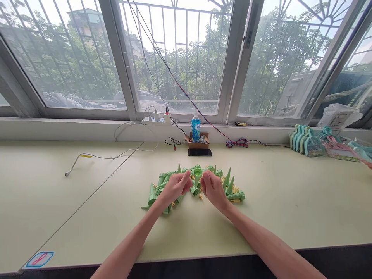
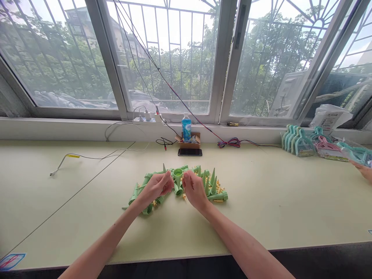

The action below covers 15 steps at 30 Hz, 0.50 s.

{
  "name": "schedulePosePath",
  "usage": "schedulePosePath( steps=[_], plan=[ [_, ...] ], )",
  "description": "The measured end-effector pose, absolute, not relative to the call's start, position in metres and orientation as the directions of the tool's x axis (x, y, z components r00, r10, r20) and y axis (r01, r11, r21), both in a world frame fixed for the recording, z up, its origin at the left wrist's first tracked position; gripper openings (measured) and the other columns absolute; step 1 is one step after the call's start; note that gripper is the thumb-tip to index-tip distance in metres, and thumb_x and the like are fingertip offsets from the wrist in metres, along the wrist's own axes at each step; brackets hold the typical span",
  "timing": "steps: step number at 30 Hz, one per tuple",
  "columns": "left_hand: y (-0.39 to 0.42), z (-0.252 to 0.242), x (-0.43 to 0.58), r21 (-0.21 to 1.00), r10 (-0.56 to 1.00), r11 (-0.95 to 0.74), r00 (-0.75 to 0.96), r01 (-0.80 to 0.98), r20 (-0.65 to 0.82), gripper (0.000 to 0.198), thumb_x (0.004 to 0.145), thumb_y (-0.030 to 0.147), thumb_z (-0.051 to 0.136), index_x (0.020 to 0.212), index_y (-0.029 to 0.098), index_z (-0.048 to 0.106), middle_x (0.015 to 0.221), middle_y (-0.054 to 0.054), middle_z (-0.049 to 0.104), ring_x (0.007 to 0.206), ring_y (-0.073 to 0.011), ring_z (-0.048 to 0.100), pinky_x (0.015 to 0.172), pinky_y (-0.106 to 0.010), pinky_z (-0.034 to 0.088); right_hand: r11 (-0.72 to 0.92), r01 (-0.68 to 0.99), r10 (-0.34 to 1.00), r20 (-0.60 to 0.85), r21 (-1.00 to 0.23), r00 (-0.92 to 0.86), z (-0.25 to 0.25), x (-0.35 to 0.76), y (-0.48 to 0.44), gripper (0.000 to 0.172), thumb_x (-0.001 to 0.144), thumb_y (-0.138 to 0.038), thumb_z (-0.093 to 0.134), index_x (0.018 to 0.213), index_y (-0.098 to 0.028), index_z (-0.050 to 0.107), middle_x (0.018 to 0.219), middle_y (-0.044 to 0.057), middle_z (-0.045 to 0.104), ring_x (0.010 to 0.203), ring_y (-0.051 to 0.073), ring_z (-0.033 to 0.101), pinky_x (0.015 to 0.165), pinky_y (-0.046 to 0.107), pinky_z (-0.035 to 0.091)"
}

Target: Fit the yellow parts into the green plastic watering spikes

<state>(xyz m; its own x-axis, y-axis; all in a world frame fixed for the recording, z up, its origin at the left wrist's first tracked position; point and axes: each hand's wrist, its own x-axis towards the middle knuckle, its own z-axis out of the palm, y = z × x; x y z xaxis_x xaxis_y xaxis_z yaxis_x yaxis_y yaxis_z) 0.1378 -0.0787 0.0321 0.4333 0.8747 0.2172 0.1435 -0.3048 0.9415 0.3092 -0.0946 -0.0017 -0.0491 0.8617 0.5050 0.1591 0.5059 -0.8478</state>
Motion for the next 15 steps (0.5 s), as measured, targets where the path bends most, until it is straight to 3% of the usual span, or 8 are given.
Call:
schedulePosePath(
  steps=[5, 15],
  plan=[
    [-0.0813, 0.0349, 0.1387, 0.96, 0.882, -0.224, 0.454, 0.17, 0.125, 0.074, 0.088, 0.074, 0.034, 0.061, 0.012, 0.065, 0.049, -0.004, 0.056, 0.04, -0.0086, 0.042, 0.039, -0.021, 0.028, 0.538, 0.184, 0.843, 0.523, -0.823, -0.127, -0.0026, 0.3091, -0.0949, 0.047, 0.1, -0.057, 0.032, 0.071, -0.021, 0.041, 0.052, -0.005, 0.042, 0.045, 0.01, 0.037, 0.045, 0.023, 0.032],
    [-0.085, 0.0386, 0.1386, 0.977, 0.899, -0.115, 0.437, 0.181, 0.025, 0.078, 0.087, 0.075, 0.032, 0.061, 0.011, 0.067, 0.051, -0.006, 0.058, 0.042, -0.0101, 0.042, 0.04, -0.022, 0.027, 0.576, 0.196, 0.816, 0.544, -0.793, -0.195, 0.0006, 0.3101, -0.0967, 0.046, 0.1, -0.054, 0.033, 0.071, -0.021, 0.046, 0.05, -0.004, 0.041, 0.046, 0.011, 0.037, 0.047, 0.025, 0.033]
  ],
)
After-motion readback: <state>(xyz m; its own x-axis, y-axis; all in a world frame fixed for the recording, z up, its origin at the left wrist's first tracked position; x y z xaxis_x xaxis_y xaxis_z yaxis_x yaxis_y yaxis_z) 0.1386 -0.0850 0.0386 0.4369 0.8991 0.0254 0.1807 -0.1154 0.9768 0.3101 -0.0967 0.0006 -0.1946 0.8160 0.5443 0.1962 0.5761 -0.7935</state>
